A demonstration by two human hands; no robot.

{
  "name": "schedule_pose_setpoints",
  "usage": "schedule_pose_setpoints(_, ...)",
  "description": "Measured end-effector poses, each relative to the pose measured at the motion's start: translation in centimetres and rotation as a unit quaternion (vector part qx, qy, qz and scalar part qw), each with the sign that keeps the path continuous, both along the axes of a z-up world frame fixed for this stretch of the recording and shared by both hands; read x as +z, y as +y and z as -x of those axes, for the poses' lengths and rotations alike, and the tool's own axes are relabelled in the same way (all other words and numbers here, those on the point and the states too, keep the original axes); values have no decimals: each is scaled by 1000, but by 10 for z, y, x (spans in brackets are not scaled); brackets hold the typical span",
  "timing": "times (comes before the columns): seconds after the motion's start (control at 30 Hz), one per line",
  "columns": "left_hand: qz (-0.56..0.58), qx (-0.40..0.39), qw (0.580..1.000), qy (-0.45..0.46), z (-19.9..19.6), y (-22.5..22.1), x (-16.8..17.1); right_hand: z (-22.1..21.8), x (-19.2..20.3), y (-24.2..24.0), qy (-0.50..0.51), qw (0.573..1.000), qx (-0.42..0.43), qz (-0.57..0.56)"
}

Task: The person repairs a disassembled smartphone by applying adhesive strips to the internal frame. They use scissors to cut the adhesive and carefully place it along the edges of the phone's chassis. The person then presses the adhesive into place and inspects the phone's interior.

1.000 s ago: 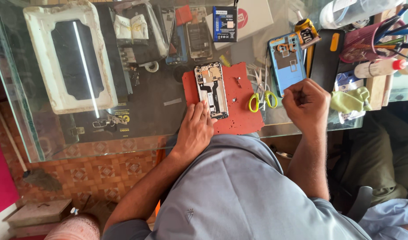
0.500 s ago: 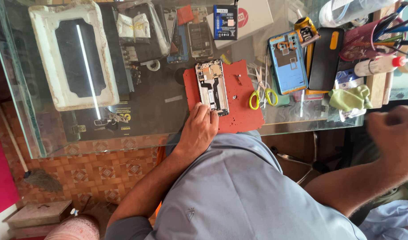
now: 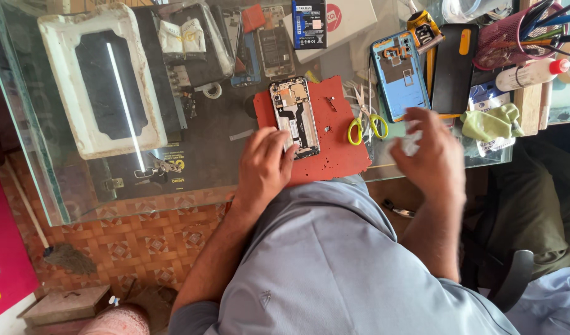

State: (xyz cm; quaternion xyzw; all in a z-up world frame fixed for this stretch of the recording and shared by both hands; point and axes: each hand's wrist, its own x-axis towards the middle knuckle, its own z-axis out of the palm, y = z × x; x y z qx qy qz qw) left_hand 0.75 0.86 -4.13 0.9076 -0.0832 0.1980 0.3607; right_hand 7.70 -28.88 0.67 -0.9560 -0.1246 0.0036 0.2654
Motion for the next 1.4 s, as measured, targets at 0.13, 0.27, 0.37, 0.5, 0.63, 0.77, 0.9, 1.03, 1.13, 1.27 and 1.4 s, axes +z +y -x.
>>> schedule_pose_setpoints(0.13, 33, 38, 999, 16, -15, 8, -8, 5, -27, 35, -23, 996, -20, 89)
schedule_pose_setpoints(0.27, 44, 48, 998, -22, -31, 17, -22, 5, -48, 44, 0, 991, -37, 128)
schedule_pose_setpoints(0.37, 64, 57, 996, -12, -34, 20, -35, 2, -55, 42, 42, 991, -47, 121)
schedule_pose_setpoints(0.5, 65, 71, 995, -4, -35, 21, -47, 2, -56, 26, 14, 997, -55, 44)
schedule_pose_setpoints(0.63, 83, 73, 994, 11, -35, 24, -50, 6, -44, -29, -31, 983, -138, 114)
schedule_pose_setpoints(0.77, 60, 74, 995, 29, -38, 23, -50, 12, -27, -83, -2, 940, -231, 252)
schedule_pose_setpoints(0.9, 25, 74, 996, 36, -41, 23, -50, 10, -19, -114, -59, 936, -253, 237)
schedule_pose_setpoints(1.03, 22, 70, 997, 36, -41, 25, -51, -4, -34, -165, -191, 933, -244, 183)
schedule_pose_setpoints(1.13, 36, 67, 996, 44, -40, 26, -53, -39, -68, -242, -174, 921, -268, 221)
schedule_pose_setpoints(1.27, 59, 66, 995, 47, -40, 27, -54, -102, -117, -312, -156, 904, -244, 315)
schedule_pose_setpoints(1.4, 52, 71, 995, 41, -38, 26, -52, -149, -130, -315, -153, 920, -185, 311)
